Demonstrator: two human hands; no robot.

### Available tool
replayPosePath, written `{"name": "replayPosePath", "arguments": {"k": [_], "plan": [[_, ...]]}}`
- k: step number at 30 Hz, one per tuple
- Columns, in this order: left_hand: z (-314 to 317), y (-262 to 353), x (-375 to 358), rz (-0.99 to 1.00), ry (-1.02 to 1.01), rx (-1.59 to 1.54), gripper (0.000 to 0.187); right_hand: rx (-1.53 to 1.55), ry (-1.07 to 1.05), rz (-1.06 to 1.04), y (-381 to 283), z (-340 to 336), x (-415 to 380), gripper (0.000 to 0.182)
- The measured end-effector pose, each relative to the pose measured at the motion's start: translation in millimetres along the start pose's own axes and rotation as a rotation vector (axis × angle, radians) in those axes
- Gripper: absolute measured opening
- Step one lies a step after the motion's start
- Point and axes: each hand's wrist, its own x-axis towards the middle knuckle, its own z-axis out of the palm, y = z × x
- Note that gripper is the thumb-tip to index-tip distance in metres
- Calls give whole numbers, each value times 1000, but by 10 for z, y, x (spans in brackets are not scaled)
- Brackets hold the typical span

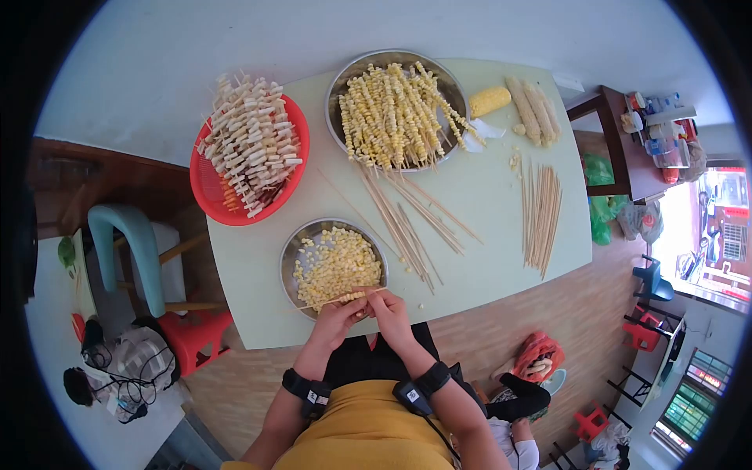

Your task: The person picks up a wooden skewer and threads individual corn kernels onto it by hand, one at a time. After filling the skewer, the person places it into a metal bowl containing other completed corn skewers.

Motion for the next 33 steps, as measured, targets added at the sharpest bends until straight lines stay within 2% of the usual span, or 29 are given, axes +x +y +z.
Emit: {"name": "replayPosePath", "arguments": {"k": [3, 5, 7, 10, 11, 13, 15, 16, 18, 21, 23, 25, 30, 32, 33], "plan": [[-96, 43, 35, 23, 42, 104, 22, 166, -7, 18, -77, -102, 75, 29], [-140, 103, 5, 76, 67, 142, 21, 347, 114, 84, -239, -171, 85, 33], [-232, 179, -38, 143, 97, 179, 21, 346, 114, 53, -311, -284, 110, 35], [-438, 200, -85, 186, 109, 13, 21, 156, 185, -180, -495, -345, 98, 31], [-484, 223, -104, 192, 95, 42, 20, 150, 179, -198, -568, -317, 77, 31], [-474, 320, -135, 220, 73, 62, 20, -65, 236, -403, -693, -201, 29, 25], [-469, 396, -188, 226, 229, 153, 16, -66, 207, -459, -787, -75, -46, 23], [-492, 423, -192, 246, 227, 140, 16, -119, 202, -531, -826, -17, -79, 23], [-559, 453, -166, 277, 349, 293, 14, -184, 193, -664, -900, 90, -139, 20], [-638, 500, -154, 302, 314, 263, 14, -292, 147, -798, -965, 136, -217, 18], [-662, 528, -183, 342, 315, 242, 14, -271, 148, -821, -976, 166, -280, 17], [-689, 570, -225, 382, 313, 220, 13, -400, 222, -861, -1002, 185, -329, 17], [-818, 625, -289, 376, 233, 330, 18, -666, 188, -941, -829, 315, -271, 8], [-863, 617, -284, 372, 211, 322, 19, -769, 143, -814, -730, 471, -261, 4], [-893, 616, -286, 365, 194, 315, 21, -766, 142, -817, -672, 479, -232, 4]]}}
